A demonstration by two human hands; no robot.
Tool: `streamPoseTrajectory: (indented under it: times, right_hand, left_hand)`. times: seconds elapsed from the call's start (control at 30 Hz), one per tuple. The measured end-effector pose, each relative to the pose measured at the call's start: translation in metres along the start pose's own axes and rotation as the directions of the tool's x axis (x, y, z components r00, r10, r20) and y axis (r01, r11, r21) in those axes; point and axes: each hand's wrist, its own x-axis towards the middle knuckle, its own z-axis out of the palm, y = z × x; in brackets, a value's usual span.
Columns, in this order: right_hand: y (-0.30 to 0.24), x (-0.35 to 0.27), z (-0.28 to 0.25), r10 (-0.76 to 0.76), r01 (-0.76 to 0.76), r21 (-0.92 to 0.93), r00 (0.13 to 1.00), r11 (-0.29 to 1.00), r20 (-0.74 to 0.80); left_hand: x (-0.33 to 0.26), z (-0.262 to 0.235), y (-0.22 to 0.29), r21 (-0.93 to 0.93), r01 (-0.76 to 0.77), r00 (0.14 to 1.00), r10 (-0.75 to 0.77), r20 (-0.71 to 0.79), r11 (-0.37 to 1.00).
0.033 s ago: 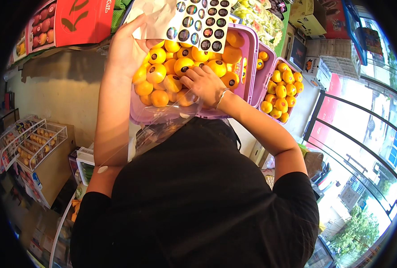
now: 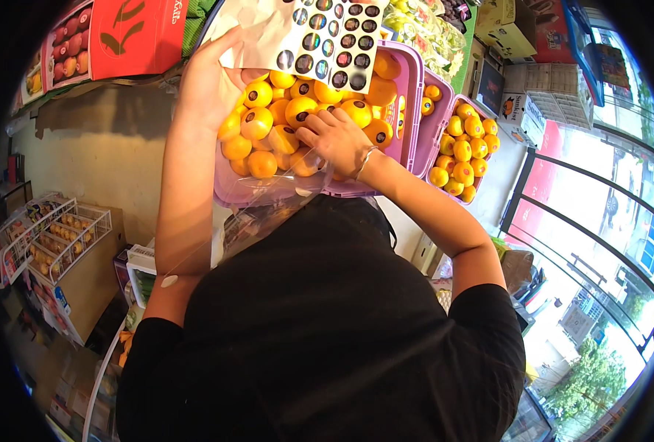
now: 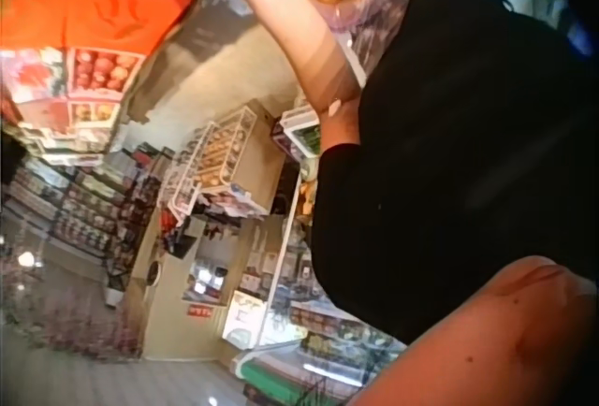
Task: The person transfers oranges from a large purple crate into a smaller purple crate lined with paper. They then apply round stickers to each orange one by one, arranging them neatly in the smaller crate.
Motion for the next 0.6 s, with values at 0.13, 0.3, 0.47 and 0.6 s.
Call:
streamPoseTrajectory:
  times: [0.13, 0.3, 0.47, 0.6]
  right_hand:
    - [0.009, -0.008, -0.015, 0.031, -0.029, 0.211, 1.000, 0.977, -0.002]
    - [0.010, -0.013, -0.003, -0.027, 0.014, 0.201, 0.998, 0.979, 0.063]
    - [0.008, -0.006, 0.003, -0.040, 0.016, 0.183, 0.991, 0.983, 0.127]
    - [0.004, -0.009, 0.005, -0.024, 0.009, 0.102, 0.990, 0.995, 0.140]
  left_hand:
    - [-0.001, 0.013, 0.000, 0.094, 0.027, 0.995, -0.018, -0.097, 0.995]
    - [0.008, 0.004, -0.002, 0.042, 0.031, 0.999, -0.031, 0.004, 0.999]
    - [0.007, 0.011, -0.005, 0.041, 0.031, 0.991, -0.025, -0.130, 0.999]
    - [0.006, 0.011, -0.007, 0.026, 0.008, 0.994, -0.005, -0.105, 1.000]
